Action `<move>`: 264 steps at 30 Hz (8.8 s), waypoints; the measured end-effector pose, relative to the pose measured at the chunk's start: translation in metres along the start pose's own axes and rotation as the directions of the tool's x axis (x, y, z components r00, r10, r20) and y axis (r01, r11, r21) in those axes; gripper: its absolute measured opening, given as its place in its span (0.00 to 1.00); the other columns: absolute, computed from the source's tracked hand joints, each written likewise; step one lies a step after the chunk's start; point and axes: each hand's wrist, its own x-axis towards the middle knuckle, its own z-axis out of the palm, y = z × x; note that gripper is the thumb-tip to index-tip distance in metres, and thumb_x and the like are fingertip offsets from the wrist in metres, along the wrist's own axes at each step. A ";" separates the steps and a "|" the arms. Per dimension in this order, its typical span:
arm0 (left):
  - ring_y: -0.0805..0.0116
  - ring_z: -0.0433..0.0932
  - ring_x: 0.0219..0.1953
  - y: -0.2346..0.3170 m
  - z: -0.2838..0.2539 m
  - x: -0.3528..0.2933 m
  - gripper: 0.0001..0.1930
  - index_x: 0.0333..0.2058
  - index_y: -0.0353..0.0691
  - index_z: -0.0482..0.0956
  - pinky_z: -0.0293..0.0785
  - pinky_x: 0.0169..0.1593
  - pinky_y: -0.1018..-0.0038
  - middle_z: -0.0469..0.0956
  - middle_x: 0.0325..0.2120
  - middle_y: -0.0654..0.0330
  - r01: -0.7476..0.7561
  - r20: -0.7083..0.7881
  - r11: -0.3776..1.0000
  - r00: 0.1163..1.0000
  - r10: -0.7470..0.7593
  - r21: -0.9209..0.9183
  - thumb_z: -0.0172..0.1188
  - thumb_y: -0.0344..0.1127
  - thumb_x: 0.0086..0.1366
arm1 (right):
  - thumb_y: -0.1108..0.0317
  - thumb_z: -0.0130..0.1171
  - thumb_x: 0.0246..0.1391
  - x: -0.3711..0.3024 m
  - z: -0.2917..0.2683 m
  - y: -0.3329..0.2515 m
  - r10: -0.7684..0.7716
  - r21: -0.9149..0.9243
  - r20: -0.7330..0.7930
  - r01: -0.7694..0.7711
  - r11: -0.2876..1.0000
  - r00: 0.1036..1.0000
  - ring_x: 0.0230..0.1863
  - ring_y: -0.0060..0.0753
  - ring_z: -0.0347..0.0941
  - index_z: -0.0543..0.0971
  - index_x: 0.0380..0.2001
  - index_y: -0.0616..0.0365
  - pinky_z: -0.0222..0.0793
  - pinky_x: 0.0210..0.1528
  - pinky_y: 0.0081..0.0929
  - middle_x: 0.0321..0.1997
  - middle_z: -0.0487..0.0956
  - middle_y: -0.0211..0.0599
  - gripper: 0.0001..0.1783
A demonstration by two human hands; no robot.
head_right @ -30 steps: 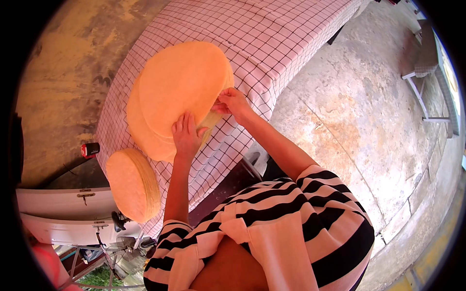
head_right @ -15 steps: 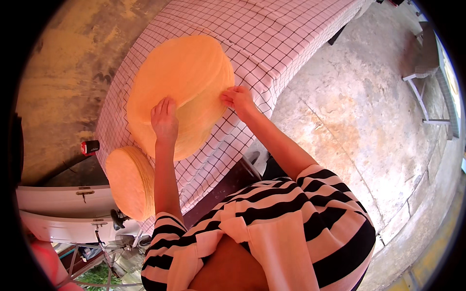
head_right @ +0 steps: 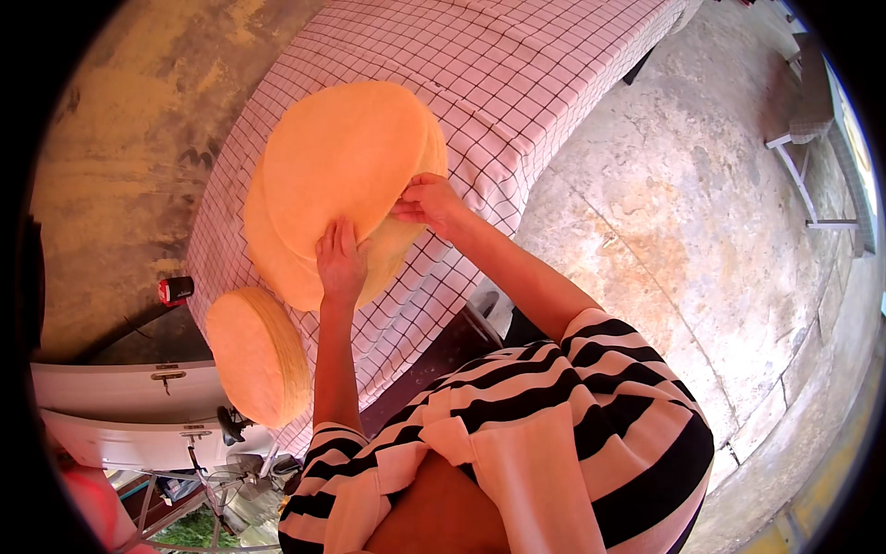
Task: The person picks up thin circular dough sheets from a long table and stacks them onto two separate piles on a smaller table.
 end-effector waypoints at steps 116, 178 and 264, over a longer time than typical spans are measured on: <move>0.60 0.69 0.49 0.007 -0.079 -0.125 0.20 0.49 0.30 0.65 0.68 0.48 0.69 0.65 0.50 0.51 0.123 0.406 -0.387 0.257 -0.877 -0.914 0.47 0.23 0.55 | 0.62 0.59 0.50 -0.006 -0.029 0.034 -0.474 -0.468 -0.134 0.366 0.804 0.870 0.33 0.23 0.69 0.68 0.38 0.65 0.67 0.35 0.21 0.34 0.73 0.35 0.19; 0.63 0.77 0.31 -0.208 -0.175 -0.437 0.21 0.44 0.33 0.62 0.77 0.27 0.73 0.73 0.34 0.52 0.121 0.258 -0.310 -0.322 -0.911 -0.943 0.58 0.20 0.51 | 0.69 0.59 0.43 0.157 0.317 0.281 -0.207 -0.738 0.411 0.457 0.496 0.888 0.33 0.27 0.74 0.72 0.39 0.66 0.69 0.36 0.24 0.34 0.77 0.37 0.19; 0.61 0.73 0.44 0.041 -0.001 0.020 0.10 0.32 0.35 0.72 0.68 0.40 0.68 0.75 0.39 0.54 -0.068 -0.039 0.998 0.997 0.068 0.004 0.52 0.23 0.48 | 0.75 0.52 0.46 -0.019 -0.025 0.040 -0.267 -0.059 -0.311 0.262 0.963 0.912 0.35 0.31 0.72 0.67 0.39 0.68 0.70 0.35 0.24 0.37 0.72 0.41 0.15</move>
